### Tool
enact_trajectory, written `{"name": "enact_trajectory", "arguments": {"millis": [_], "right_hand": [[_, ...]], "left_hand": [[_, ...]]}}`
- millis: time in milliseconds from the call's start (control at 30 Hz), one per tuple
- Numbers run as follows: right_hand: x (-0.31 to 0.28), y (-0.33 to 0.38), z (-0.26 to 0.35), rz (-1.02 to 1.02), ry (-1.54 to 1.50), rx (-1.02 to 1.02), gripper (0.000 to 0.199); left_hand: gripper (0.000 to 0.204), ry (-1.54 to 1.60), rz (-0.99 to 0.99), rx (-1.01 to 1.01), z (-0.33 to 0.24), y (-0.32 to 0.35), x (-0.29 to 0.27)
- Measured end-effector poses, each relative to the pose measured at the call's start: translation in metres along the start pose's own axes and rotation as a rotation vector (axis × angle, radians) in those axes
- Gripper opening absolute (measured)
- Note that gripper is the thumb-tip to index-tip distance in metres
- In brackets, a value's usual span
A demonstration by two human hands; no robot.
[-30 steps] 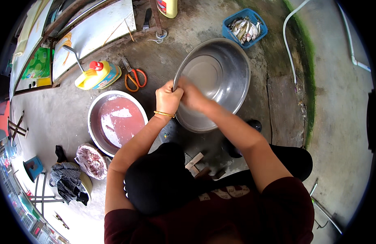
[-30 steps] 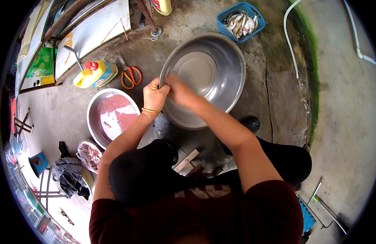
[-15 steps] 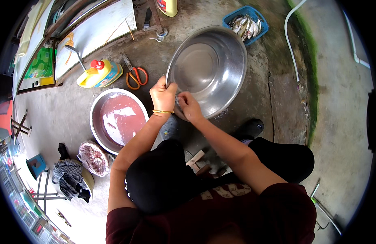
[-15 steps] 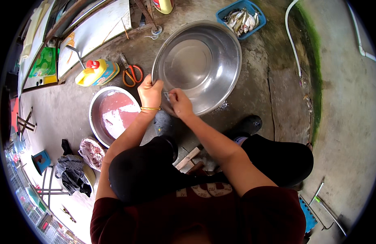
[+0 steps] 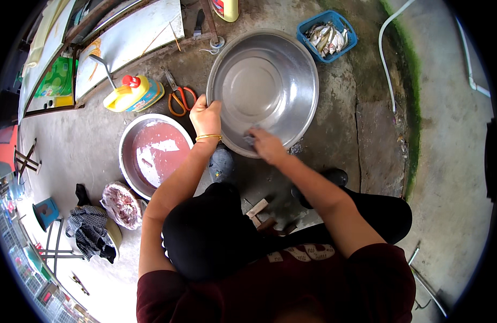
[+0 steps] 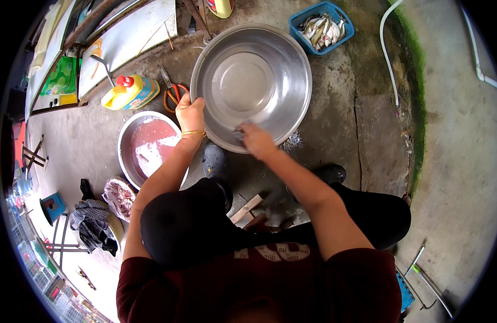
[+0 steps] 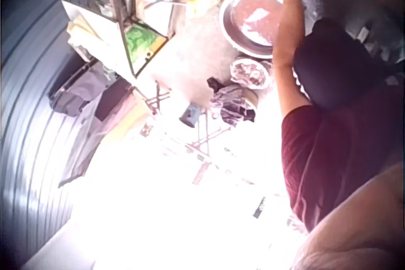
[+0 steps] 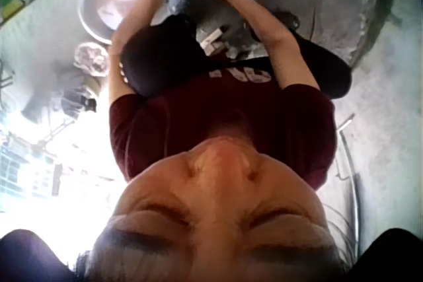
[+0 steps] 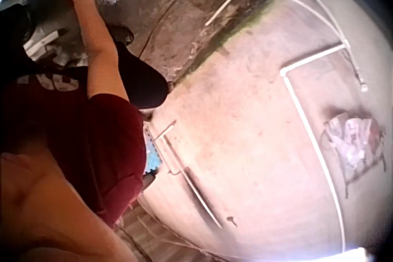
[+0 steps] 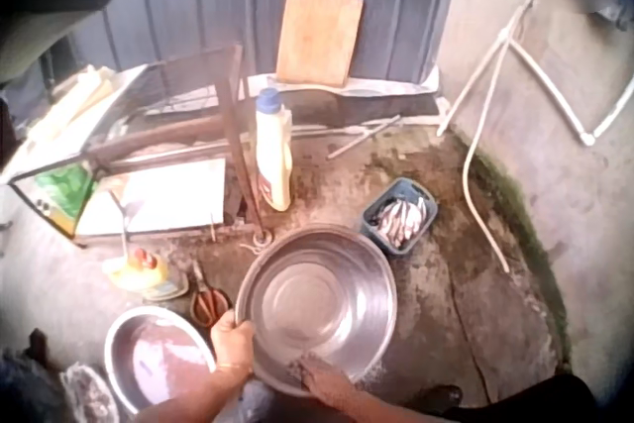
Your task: The person cleans small fish by hand in a large metal bowl filled with reddish water, scrubbing them and placing them into a blue tray. After finishing the fish, the person washes the metal bowl with a cloth and water, then rinses a pair of scissors in the bowl.
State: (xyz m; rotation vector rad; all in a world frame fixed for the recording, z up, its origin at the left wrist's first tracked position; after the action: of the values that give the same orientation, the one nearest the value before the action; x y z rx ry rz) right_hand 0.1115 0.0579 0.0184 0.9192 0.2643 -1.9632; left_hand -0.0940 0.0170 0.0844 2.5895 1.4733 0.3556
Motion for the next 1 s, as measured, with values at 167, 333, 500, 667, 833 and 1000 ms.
{"name": "enact_trajectory", "arguments": {"millis": [167,333,500,667,833,1000], "right_hand": [[-0.027,0.001,0.098,-0.209,-0.140,0.024,0.036],[-0.057,0.031,-0.004,-0.091,0.502,-0.317,0.034],[-0.028,0.015,0.024,-0.360,0.147,-0.253,0.043],[-0.009,-0.006,0.066,-0.192,-0.416,-0.090,0.057],[-0.031,0.052,-0.049,-0.194,0.658,-0.219,0.052],[-0.010,0.025,0.046,-0.104,0.044,-0.076,0.062]], "left_hand": [[0.016,-0.081,-0.048,-0.026,-0.002,-0.010,0.007],[0.018,-0.026,0.004,-0.018,-0.018,-0.026,0.009],[0.019,-0.542,-0.003,0.169,-0.014,0.027,0.015],[0.012,-0.412,0.145,0.027,-0.027,0.027,0.018],[0.033,-0.527,0.078,0.139,-0.030,0.003,0.001],[0.027,-0.595,0.113,0.040,-0.006,0.054,-0.006]]}}
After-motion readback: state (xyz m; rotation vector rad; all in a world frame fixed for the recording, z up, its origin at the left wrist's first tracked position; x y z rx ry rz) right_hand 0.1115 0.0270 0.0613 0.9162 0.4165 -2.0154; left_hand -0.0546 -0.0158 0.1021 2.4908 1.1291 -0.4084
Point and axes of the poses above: each hand's wrist, its own y-axis away from the middle knuckle, its own x-axis out of the palm, z = x × y, the point moved 6 cm from there along -y, towards the middle knuckle, and after that the axes turned 6 degrees about y, right-handed, at the moved point
